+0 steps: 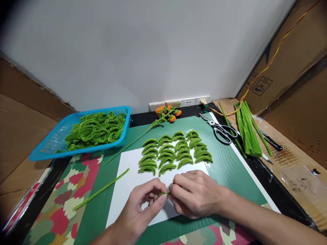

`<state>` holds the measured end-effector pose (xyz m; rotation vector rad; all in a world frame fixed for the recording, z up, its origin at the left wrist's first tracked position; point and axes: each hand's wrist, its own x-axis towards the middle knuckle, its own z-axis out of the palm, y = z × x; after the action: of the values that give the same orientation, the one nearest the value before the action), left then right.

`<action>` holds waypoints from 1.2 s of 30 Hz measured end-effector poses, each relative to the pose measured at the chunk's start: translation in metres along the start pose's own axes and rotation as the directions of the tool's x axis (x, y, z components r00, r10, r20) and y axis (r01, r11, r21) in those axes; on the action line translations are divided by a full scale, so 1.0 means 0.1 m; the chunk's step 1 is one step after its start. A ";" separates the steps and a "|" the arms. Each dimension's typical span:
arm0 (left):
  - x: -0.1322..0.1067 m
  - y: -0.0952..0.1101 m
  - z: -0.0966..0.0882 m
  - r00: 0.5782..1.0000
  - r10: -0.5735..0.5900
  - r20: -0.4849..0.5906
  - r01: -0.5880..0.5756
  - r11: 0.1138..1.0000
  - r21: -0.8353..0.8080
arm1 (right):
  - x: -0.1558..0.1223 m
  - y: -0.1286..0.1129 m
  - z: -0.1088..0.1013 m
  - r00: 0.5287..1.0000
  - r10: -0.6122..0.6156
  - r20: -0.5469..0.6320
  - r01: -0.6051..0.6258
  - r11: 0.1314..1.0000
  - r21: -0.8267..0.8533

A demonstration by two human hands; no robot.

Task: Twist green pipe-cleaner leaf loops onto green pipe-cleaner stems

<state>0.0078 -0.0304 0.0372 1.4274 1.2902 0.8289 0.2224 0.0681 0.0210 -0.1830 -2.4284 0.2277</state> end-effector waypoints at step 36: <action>0.03 -0.03 0.02 0.985 -0.165 0.045 0.171 0.934 -0.313 | 0.00 0.00 0.00 0.998 -0.002 0.060 0.003 1.000 -0.014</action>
<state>0.0092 -0.0276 0.0334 1.0532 1.1854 0.8607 0.2222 0.0677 0.0215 -0.1818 -2.4905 0.2182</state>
